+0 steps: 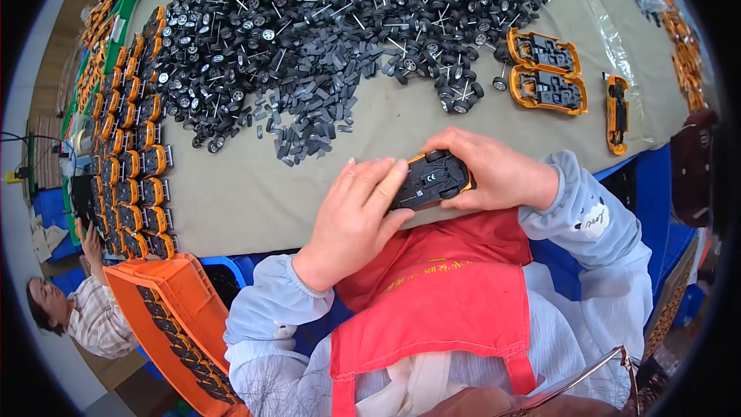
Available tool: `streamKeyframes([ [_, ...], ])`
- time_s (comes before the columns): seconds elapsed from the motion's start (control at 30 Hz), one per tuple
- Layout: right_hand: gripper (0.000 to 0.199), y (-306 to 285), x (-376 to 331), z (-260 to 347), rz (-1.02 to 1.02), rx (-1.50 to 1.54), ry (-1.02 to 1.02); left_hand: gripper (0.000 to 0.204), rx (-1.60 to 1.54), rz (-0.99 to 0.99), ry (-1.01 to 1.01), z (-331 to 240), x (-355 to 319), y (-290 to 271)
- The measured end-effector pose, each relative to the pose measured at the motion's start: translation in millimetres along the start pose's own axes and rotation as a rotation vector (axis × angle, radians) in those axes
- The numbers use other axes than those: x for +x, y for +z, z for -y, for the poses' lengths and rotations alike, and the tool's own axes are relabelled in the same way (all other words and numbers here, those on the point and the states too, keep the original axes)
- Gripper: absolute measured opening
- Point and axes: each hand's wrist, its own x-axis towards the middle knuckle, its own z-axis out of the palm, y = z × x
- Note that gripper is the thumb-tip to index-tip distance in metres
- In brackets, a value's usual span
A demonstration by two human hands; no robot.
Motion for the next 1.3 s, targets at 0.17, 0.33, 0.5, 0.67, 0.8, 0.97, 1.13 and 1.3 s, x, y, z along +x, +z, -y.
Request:
streamKeyframes([
  [0.17,0.068,3,1,3,-0.014,-0.001,0.049,0.063,-0.139,0.038,-0.21,-4,-6,-9],
  [0.33,0.067,11,1,4,-0.088,-0.098,0.02,0.06,-0.138,0.102,-0.222,5,0,-14],
  [0.5,0.059,9,1,10,-0.114,0.126,0.043,0.051,-0.144,0.027,-0.253,-4,-2,-14],
  [0.67,0.05,-7,17,10,0.073,0.067,0.254,0.049,-0.126,0.11,-0.334,4,5,-9],
  [0.8,0.047,-12,18,10,0.225,0.028,0.279,0.044,-0.105,0.211,-0.366,3,11,-14],
  [0.97,0.046,-9,9,0,0.104,0.173,0.147,0.044,-0.187,0.217,-0.457,5,9,-12],
  [1.13,0.048,8,-4,11,-0.176,0.542,0.312,0.037,-0.901,-0.129,-0.701,3,-5,4],
  [1.3,0.044,17,-9,22,-0.195,0.586,0.272,0.032,-1.134,-0.282,-0.547,3,-3,3],
])
